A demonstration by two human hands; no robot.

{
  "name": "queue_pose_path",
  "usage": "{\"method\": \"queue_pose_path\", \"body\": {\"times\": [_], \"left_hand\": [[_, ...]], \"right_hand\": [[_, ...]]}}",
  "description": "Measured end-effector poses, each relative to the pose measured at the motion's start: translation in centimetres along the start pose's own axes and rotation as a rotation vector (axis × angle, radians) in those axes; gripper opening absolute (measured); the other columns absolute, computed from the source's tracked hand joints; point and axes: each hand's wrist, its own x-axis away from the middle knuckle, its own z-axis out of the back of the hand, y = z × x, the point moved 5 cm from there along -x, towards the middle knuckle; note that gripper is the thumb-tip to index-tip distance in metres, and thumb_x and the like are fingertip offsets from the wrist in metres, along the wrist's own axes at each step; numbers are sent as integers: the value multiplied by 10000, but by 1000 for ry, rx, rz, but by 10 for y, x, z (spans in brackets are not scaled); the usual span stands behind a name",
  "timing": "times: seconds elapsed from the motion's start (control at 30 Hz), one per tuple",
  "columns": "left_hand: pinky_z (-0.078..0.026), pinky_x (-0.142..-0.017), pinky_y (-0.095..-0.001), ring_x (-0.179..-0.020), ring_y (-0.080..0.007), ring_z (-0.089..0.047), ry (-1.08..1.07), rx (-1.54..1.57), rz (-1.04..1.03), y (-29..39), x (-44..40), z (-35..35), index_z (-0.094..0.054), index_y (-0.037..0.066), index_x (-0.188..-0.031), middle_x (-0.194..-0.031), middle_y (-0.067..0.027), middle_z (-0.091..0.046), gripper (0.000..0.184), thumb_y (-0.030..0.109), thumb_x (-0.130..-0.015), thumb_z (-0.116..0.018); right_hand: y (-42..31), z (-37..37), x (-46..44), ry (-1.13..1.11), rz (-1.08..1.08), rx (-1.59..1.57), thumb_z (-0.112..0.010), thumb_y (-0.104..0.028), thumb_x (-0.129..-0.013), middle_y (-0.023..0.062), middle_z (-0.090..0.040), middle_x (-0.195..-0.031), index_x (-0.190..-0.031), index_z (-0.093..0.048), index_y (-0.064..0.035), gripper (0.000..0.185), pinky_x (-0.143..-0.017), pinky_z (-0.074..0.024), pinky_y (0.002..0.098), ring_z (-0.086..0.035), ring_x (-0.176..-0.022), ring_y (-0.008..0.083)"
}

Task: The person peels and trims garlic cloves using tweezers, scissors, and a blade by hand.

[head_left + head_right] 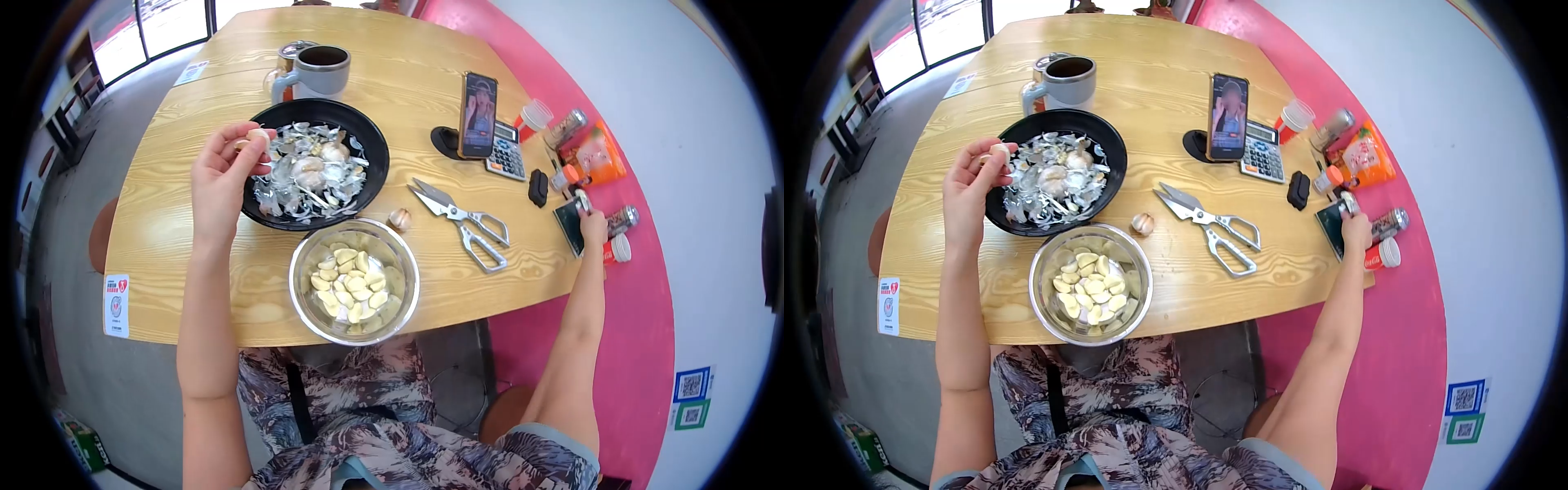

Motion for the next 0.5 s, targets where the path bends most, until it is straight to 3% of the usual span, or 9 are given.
{"method": "queue_pose_path", "body": {"times": [0.2,0.3,0.33,0.43,0.5], "left_hand": [[-521,-675,-213,-781,-80,-615,32,35,1,2,2,0,-597,-12,-1112,-1023,-128,-696,219,83,-918,-636],[-521,-677,-223,-779,-89,-619,26,34,1,4,4,8,-598,-13,-1106,-1017,-126,-698,222,96,-917,-643],[-523,-679,-227,-776,-93,-622,8,64,-10,2,0,-1,-598,-13,-1100,-1007,-122,-699,224,103,-915,-647],[-532,-682,-233,-770,-96,-626,12,60,19,16,2,-6,-597,-16,-1093,-1005,-128,-699,233,111,-908,-658],[-527,-691,-229,-770,-93,-625,5,42,17,6,2,-2,-597,-19,-1095,-999,-117,-701,231,103,-908,-655]], "right_hand": [[1,-16,2,45,42,-40,-581,-225,-805,248,-670,-1035,-1051,-705,-81,311,-879,-492,465,-632,-1024,404],[-26,-12,13,148,98,129,-583,-227,-843,194,-630,-1099,-1211,-613,-105,390,-833,-499,478,-619,-1048,365],[-40,22,32,221,64,175,-585,-239,-856,170,-610,-1100,-1258,-574,-111,422,-813,-502,481,-622,-1033,353],[-94,41,51,474,323,-150,-595,-171,-877,180,-615,-1075,-1181,-601,-58,325,-768,-510,458,-642,-896,364],[-128,30,46,400,678,-504,-609,-115,-869,158,-665,-1033,-1125,-642,-36,270,-755,-515,395,-660,-886,310]]}}
